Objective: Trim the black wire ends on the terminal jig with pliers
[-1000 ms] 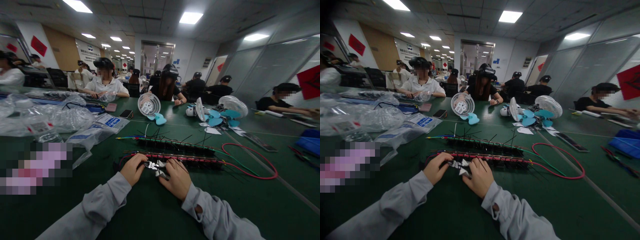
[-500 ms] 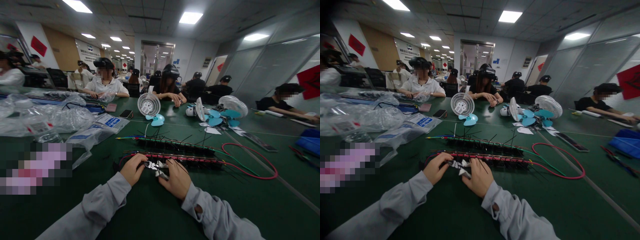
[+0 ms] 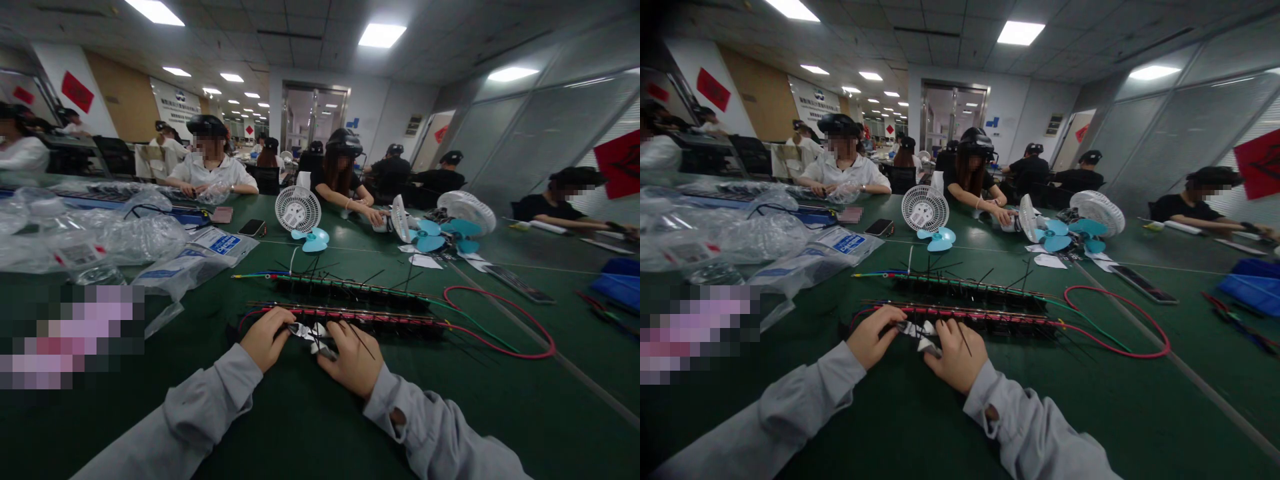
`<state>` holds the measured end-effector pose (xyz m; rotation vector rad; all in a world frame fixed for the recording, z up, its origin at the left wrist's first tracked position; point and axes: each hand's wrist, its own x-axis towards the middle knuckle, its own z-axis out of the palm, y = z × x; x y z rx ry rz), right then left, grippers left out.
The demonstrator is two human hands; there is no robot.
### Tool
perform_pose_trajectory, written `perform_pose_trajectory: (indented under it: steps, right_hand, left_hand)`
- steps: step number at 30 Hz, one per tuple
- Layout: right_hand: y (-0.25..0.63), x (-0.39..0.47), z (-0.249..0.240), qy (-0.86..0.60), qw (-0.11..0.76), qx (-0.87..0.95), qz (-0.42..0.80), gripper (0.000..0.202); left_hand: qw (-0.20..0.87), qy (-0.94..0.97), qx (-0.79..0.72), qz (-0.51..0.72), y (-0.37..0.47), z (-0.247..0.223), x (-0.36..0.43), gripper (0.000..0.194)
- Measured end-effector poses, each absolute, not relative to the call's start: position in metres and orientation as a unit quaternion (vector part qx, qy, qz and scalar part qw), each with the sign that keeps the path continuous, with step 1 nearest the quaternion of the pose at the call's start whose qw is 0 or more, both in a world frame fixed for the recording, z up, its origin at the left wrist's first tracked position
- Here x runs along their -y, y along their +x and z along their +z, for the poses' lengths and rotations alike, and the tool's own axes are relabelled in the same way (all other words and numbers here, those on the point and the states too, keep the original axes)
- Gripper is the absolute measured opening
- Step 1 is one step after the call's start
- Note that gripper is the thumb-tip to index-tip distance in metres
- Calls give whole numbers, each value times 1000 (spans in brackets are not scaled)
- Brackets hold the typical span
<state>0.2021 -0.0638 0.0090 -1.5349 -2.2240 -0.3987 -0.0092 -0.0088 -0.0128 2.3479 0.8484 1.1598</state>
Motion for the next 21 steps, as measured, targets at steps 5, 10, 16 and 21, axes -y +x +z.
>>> perform_pose_trajectory:
  steps: [5, 10, 16, 21]
  right_hand:
    - [202, 63, 8, -556, 196, 797, -132, 36]
    - [202, 63, 9, -557, 198, 796, -131, 36]
    - [202, 64, 10, -559, 192, 797, -123, 34]
    - [201, 64, 10, -564, 183, 795, -126, 35]
  left_hand:
    - [193, 838, -304, 410, -9, -13, 9, 21]
    - [193, 838, -308, 406, -9, -11, 10, 21]
    - [168, 845, -319, 396, -7, -7, 12, 19]
    - [144, 850, -326, 389, -5, -8, 12, 17]
